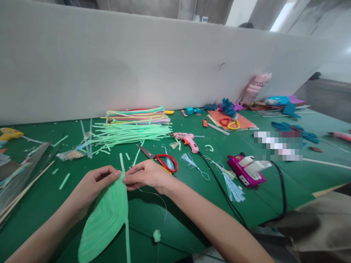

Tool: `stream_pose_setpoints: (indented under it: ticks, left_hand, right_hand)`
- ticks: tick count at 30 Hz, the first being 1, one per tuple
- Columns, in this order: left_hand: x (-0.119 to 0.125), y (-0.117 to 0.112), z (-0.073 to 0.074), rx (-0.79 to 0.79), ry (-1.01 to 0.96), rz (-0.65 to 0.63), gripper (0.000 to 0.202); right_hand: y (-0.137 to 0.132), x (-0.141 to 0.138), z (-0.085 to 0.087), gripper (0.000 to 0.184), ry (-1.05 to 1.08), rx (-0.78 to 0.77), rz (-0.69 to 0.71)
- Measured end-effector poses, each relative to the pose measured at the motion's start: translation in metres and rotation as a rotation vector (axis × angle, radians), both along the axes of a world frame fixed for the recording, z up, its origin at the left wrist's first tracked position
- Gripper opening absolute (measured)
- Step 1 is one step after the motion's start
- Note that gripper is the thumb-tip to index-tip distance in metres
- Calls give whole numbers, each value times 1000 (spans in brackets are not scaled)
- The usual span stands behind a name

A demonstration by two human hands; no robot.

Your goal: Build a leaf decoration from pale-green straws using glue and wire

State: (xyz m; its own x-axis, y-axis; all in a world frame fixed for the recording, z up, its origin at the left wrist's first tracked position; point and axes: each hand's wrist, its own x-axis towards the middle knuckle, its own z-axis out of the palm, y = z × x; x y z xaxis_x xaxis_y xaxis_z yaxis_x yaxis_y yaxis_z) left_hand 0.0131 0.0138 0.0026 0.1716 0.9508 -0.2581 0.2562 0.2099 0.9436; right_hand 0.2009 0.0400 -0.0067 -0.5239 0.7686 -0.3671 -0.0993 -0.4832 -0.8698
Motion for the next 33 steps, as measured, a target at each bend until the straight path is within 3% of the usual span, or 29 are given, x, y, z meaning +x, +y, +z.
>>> stream_pose_setpoints:
  ticks: [33]
  left_hand:
    - [1, 1, 0, -16, 32, 4, 32]
  right_hand:
    - [1, 2, -3, 42, 28, 4, -23]
